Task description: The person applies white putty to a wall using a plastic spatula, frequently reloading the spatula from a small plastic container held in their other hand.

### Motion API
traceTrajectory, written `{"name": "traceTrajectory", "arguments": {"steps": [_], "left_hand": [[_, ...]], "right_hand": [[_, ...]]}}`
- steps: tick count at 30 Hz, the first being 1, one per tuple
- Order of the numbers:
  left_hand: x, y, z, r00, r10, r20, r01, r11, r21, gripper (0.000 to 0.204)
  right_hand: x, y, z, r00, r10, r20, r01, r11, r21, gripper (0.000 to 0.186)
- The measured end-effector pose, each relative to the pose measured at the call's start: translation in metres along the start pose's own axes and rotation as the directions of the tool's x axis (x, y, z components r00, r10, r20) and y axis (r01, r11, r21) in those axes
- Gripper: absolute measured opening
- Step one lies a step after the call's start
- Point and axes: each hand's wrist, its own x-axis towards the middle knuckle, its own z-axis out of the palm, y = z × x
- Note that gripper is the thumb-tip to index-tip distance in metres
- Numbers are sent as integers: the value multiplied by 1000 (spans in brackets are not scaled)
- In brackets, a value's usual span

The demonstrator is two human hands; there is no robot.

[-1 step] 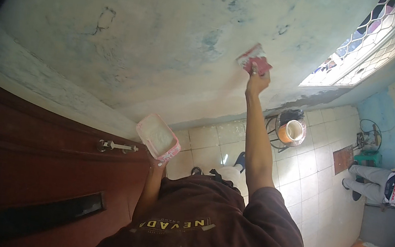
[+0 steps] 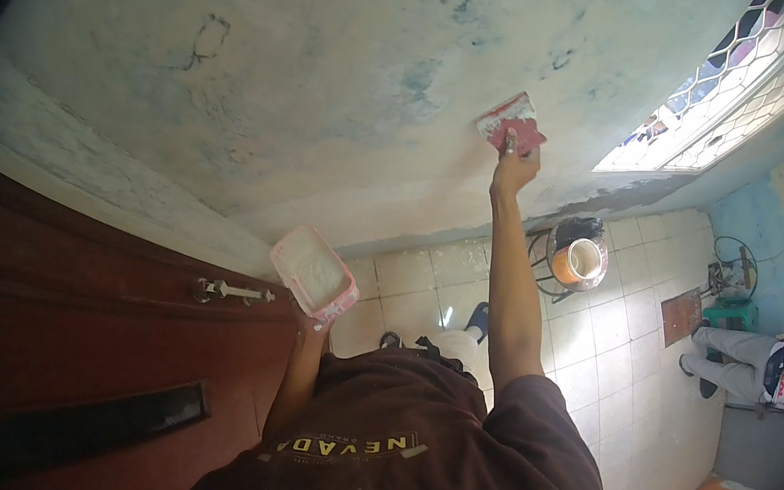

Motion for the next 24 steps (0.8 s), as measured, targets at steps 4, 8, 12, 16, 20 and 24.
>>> {"name": "traceTrajectory", "arguments": {"steps": [4, 8, 12, 16, 20, 24], "left_hand": [[-2, 12, -16, 999, 43, -6, -43, 999, 17, 61], [0, 11, -12, 996, 58, -63, -58, 998, 5, 59], [12, 19, -33, 1000, -17, 19, 17, 1000, 13, 61], [8, 12, -3, 1000, 27, 12, -28, 995, 99, 62], [11, 12, 3, 996, -38, 79, 32, 996, 79, 64], [5, 9, 6, 1000, 6, -31, -6, 1000, 2, 65]], "right_hand": [[-47, -62, 35, 973, -94, 209, 68, 990, 126, 34], [-57, -93, 92, 788, -150, 597, 313, 933, -178, 31], [-21, -84, 111, 649, -370, 664, 688, 659, -304, 27], [39, -87, 70, 841, -388, 377, 524, 757, -391, 32], [43, -90, 30, 941, -287, 179, 321, 924, -208, 35], [1, -74, 39, 961, -146, 233, 128, 987, 94, 34]]}}
